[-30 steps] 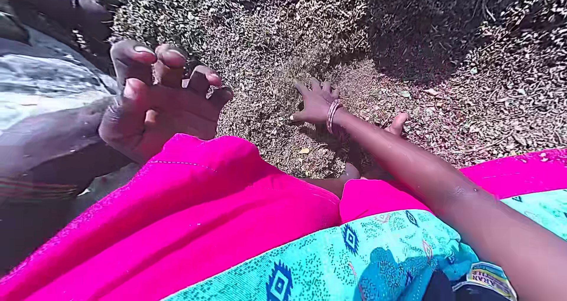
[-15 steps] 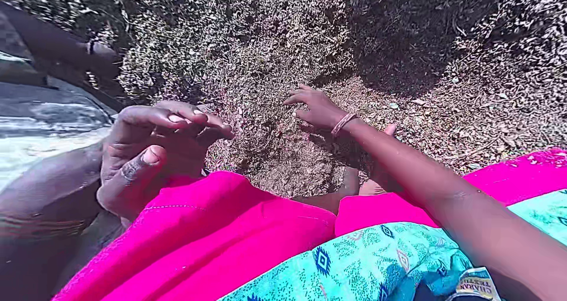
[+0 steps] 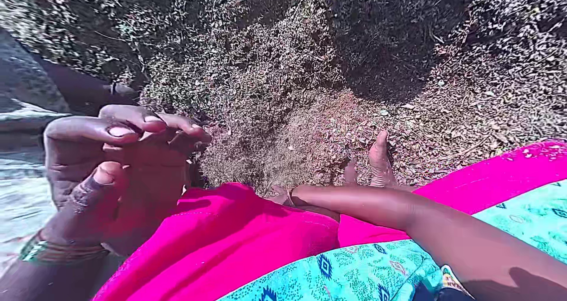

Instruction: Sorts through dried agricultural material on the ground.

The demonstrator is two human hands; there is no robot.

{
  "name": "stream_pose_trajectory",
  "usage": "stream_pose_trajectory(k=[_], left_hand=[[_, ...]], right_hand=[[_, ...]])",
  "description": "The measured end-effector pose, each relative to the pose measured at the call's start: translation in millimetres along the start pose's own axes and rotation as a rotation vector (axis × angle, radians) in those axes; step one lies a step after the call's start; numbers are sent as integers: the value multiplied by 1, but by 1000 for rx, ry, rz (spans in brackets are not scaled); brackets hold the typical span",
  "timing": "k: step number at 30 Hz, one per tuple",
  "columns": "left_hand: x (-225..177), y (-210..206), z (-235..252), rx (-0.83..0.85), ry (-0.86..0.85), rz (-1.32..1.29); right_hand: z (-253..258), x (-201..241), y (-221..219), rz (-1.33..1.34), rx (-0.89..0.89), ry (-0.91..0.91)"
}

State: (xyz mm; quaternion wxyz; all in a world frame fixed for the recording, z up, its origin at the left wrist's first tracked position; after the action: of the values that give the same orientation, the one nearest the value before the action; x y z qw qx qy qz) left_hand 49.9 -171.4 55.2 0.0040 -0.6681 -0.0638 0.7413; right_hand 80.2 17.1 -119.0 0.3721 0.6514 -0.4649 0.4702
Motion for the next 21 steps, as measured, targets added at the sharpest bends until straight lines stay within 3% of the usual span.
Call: stream_pose_trajectory(k=[2,4,7,9,11,13,16,18,21], left_hand=[[-11,0,-16,-56,22,39],[-15,-2,-29,-117,31,35],[-10,5,-32,-159,-27,-22],[-3,10,-14,-21,-111,-91],[11,7,10,103,-101,-145],[22,-4,24,160,-50,-160],[26,-17,36,104,-23,-128],[25,-7,35,175,-28,-167],[13,-25,39,97,13,-104]], right_hand=[[-10,20,22,33,77,128],[-18,15,75,27,-138,157],[-36,-42,178,-249,-643,-262],[-35,-82,216,-355,-661,-495],[-24,-98,206,-344,-607,-564],[-10,-94,167,-320,-544,-544],[5,-63,120,-284,-443,-446],[13,-40,88,-206,-336,-377],[21,1,34,-90,-63,-259]])
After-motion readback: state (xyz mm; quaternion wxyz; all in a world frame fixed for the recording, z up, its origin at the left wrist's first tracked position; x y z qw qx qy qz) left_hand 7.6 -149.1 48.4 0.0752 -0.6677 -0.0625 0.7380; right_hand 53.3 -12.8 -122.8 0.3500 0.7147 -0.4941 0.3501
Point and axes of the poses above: each hand's wrist, its own z-axis towards the middle knuckle, its own y-axis out of the back of the hand, x = y × z, the point moved 3 cm from there along z, towards the middle knuckle
